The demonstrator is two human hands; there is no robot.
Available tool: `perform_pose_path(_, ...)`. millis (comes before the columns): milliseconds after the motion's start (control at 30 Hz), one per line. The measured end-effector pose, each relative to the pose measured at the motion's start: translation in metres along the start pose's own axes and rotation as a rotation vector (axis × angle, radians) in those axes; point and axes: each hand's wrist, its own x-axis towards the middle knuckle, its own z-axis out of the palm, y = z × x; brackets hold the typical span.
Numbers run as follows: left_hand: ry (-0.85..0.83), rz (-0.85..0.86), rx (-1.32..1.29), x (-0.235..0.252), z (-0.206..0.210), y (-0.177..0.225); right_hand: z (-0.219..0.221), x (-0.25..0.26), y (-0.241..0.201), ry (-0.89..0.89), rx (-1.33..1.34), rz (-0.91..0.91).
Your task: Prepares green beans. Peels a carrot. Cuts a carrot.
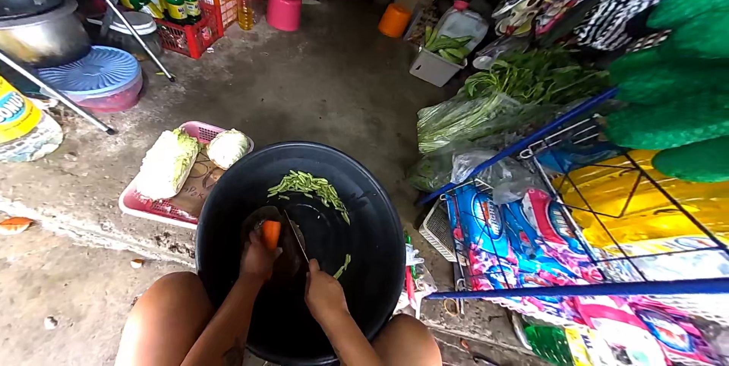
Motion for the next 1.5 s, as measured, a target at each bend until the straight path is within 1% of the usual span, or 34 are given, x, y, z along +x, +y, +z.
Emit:
perform_pose_path(67, -0.063, -0.030, 0.045, -0.009, -0.001, -0.005, -0.002, -0.008, 0.001, 0.011, -0.038, -0.030)
perform_pose_path(100, -0.073, -0.006, 0.054, -0.010, -0.002, -0.006, -0.003, -0.011, 0.001, 0.018, -0.057, -0.056)
perform_pose_path(200, -0.019, 0.129, 0.105, -0.005, -0.004, -0.004, -0.004, -0.014, -0.002, 0.033, -0.091, -0.105)
perform_pose_path(233, -0.004, 0.147, 0.108, -0.003, -0.003, -0.006, -0.003, -0.014, -0.002, 0.034, -0.101, -0.106)
perform_pose_path(400, -0.032, 0.071, -0.111, 0.005, -0.004, -0.015, -0.001, -0.018, -0.002, -0.014, -0.146, -0.108)
perform_pose_path(533, -0.059, 0.017, -0.136, 0.002, 0.000, -0.013, -0.003, -0.026, -0.002, -0.018, -0.105, -0.064)
perform_pose_path(633, -0.051, 0.050, -0.050, 0.000, 0.004, -0.010, -0.006, -0.021, -0.002, 0.028, -0.044, 0.017)
perform_pose_path(733, -0.020, 0.124, 0.017, 0.005, 0.007, -0.003, -0.008, -0.009, -0.002, 0.014, -0.022, 0.066)
perform_pose_path(800, -0.012, 0.150, 0.072, 0.014, 0.011, 0.006, -0.008, -0.002, 0.000, -0.002, 0.006, 0.049)
perform_pose_path(900, -0.008, 0.128, 0.105, 0.020, 0.011, 0.015, -0.009, 0.004, 0.006, -0.001, 0.040, 0.018)
perform_pose_path(967, -0.023, 0.134, 0.120, 0.015, 0.004, 0.020, -0.010, 0.001, 0.013, 0.013, 0.056, 0.027)
perform_pose_path(1100, -0.089, 0.209, 0.256, 0.018, -0.015, 0.023, -0.010, -0.004, 0.017, 0.083, 0.050, 0.022)
perform_pose_path(1200, -0.082, 0.151, 0.258, 0.013, -0.019, 0.005, -0.011, -0.011, 0.011, 0.062, -0.009, -0.048)
perform_pose_path(1267, -0.046, 0.078, 0.199, 0.005, -0.019, -0.006, -0.009, -0.017, 0.006, 0.027, -0.063, -0.103)
perform_pose_path(1333, -0.028, 0.044, 0.134, 0.003, -0.017, -0.014, -0.002, -0.019, 0.003, 0.004, -0.107, -0.138)
perform_pose_path(1500, -0.027, 0.031, 0.074, 0.006, -0.016, -0.018, 0.001, -0.018, -0.002, -0.025, -0.173, -0.123)
